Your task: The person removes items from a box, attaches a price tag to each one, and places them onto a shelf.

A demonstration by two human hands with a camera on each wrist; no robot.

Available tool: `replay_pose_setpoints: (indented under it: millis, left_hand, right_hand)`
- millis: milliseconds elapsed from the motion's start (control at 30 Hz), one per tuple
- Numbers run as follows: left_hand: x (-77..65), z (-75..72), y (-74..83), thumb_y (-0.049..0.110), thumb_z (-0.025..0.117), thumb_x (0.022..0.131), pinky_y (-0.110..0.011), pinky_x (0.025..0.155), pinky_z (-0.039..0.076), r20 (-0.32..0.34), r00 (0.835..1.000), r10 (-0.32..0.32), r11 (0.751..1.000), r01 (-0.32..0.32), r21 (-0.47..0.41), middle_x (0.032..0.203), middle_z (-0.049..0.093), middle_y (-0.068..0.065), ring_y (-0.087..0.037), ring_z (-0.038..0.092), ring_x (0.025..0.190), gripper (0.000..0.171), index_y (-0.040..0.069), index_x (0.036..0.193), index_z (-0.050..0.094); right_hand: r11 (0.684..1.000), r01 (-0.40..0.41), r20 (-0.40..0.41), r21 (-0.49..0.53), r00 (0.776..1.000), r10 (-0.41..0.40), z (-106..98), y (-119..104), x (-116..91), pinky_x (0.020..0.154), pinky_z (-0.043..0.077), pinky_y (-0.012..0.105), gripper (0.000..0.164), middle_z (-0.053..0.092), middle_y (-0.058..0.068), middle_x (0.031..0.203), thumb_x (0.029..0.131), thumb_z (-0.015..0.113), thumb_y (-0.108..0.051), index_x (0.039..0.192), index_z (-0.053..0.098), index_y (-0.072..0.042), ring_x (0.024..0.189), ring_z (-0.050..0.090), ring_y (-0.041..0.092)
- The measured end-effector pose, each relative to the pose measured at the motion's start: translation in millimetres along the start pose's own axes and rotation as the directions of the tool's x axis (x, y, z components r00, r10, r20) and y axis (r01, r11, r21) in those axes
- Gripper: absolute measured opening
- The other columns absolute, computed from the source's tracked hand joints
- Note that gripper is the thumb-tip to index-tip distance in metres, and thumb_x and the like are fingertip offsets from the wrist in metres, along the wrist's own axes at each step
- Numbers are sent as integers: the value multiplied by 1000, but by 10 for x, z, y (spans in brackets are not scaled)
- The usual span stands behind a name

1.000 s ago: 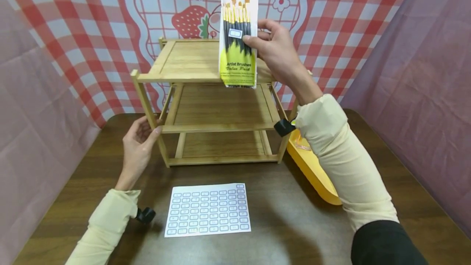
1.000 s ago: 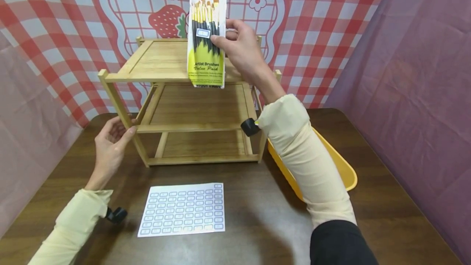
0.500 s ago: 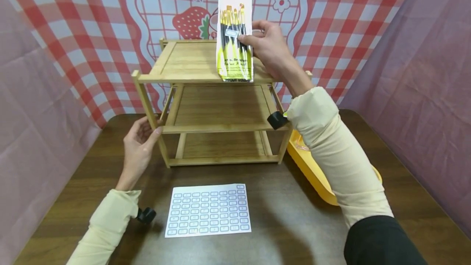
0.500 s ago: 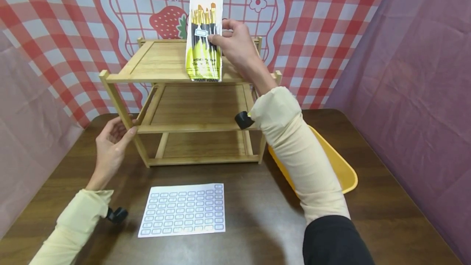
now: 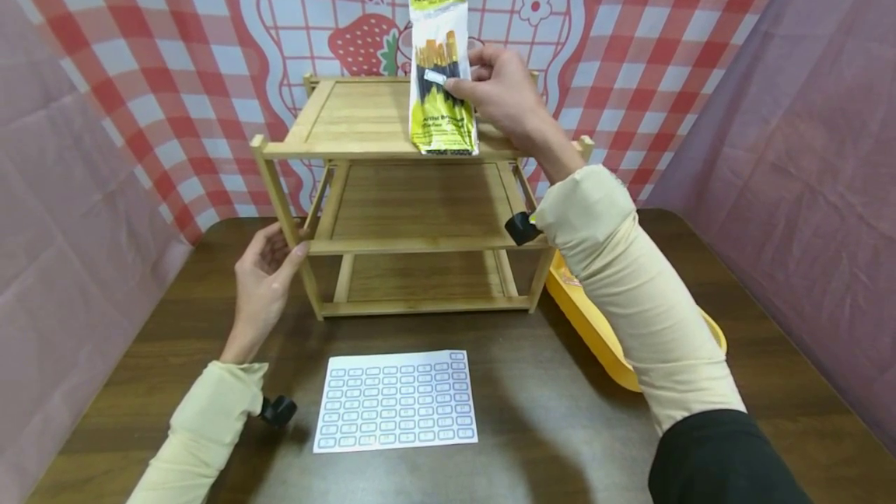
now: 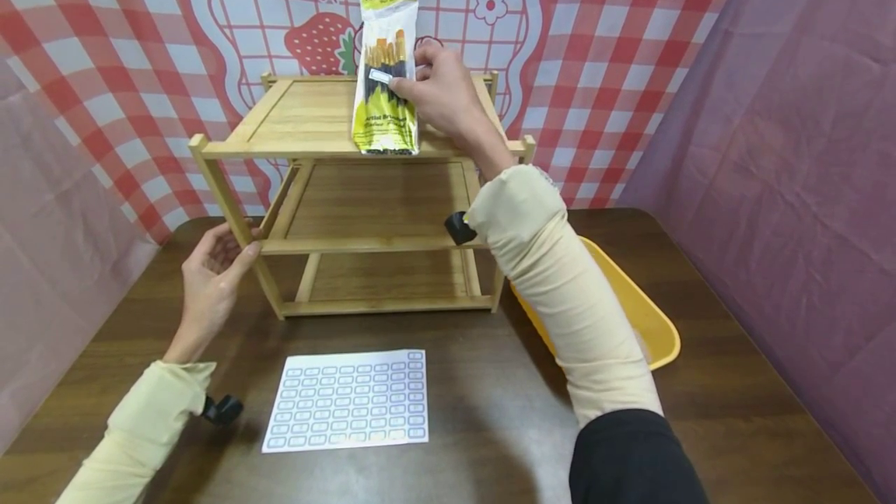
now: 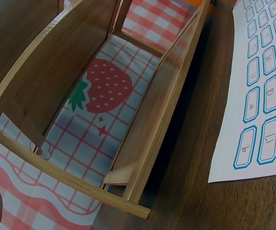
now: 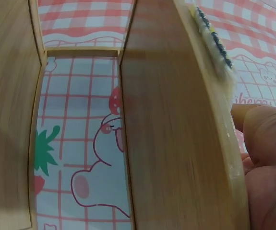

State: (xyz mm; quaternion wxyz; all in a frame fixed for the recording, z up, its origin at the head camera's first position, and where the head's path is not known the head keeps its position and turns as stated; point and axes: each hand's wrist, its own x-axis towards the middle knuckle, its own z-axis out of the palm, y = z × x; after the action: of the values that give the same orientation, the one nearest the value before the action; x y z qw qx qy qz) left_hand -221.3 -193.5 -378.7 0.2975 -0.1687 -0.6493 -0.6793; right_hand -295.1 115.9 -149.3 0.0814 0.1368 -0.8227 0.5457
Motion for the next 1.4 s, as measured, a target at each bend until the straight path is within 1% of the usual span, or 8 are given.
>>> replay_pose_setpoints:
  millis: [100,267,433,567,700,1000,1267,1400]
  left_hand:
    - [-3,0,1,-17,65,93,-23,90,53,0,1000,1,1000,-1,-5,110,73,-2,-16,67,99,34,-18,126,57]
    - [-5,-1,-4,-17,65,93,-23,90,54,-2,1000,-1,1000,1,-2,110,73,-2,-16,67,99,34,-18,126,57]
    - [-5,-2,0,-16,65,93,-23,91,53,-1,1000,-3,1000,3,-1,110,73,-2,-16,67,99,34,-18,126,57]
    - [-9,-4,-3,-16,65,93,-23,91,53,0,1000,0,1000,0,-9,110,73,-2,-16,67,99,34,-18,126,57]
    - [-13,-2,-5,-16,65,93,-24,91,53,0,1000,6,1000,-6,-17,110,73,-3,-16,67,99,33,-19,125,57]
    - [-14,3,-1,-16,65,93,-24,91,53,2,1000,0,1000,0,-12,111,73,-4,-16,67,99,34,-19,126,56]
    - [-12,6,10,-15,65,94,-24,91,53,2,1000,-9,1000,9,4,111,73,-5,-16,67,100,35,-19,127,56]
    - [-9,6,12,-14,66,94,-23,91,53,-2,1000,-11,1000,11,6,111,73,-3,-16,66,100,34,-18,126,56]
  right_hand:
    - [990,12,-4,-141,1000,-12,10,4,-15,73,51,25,38,64,5,100,101,70,-15,135,60,-1,83,59,12]
    - [945,33,15,-326,999,-29,29,-11,-33,58,44,22,41,60,4,94,103,67,-23,138,58,-4,70,51,11]
    - [906,18,27,-422,1000,-8,45,-24,-50,53,43,23,42,62,5,92,103,65,-24,140,58,-5,65,49,11]
    - [885,4,49,-466,999,21,55,-30,-53,49,40,22,33,62,5,90,104,65,-24,131,64,-6,62,47,10]
    - [870,18,70,-493,997,19,58,-33,-49,54,43,23,29,63,7,95,104,64,-24,125,67,-5,66,50,11]
    - [832,37,84,-553,996,12,54,-30,-32,91,51,30,34,63,13,139,104,64,-25,129,68,-2,92,58,18]
    - [792,-15,47,-610,997,56,37,-50,-46,80,51,27,44,65,13,135,104,64,-34,136,65,-4,83,58,16]
    - [786,-42,31,-617,996,78,23,-64,-57,86,51,27,52,61,14,142,105,61,-37,144,58,-3,87,57,15]
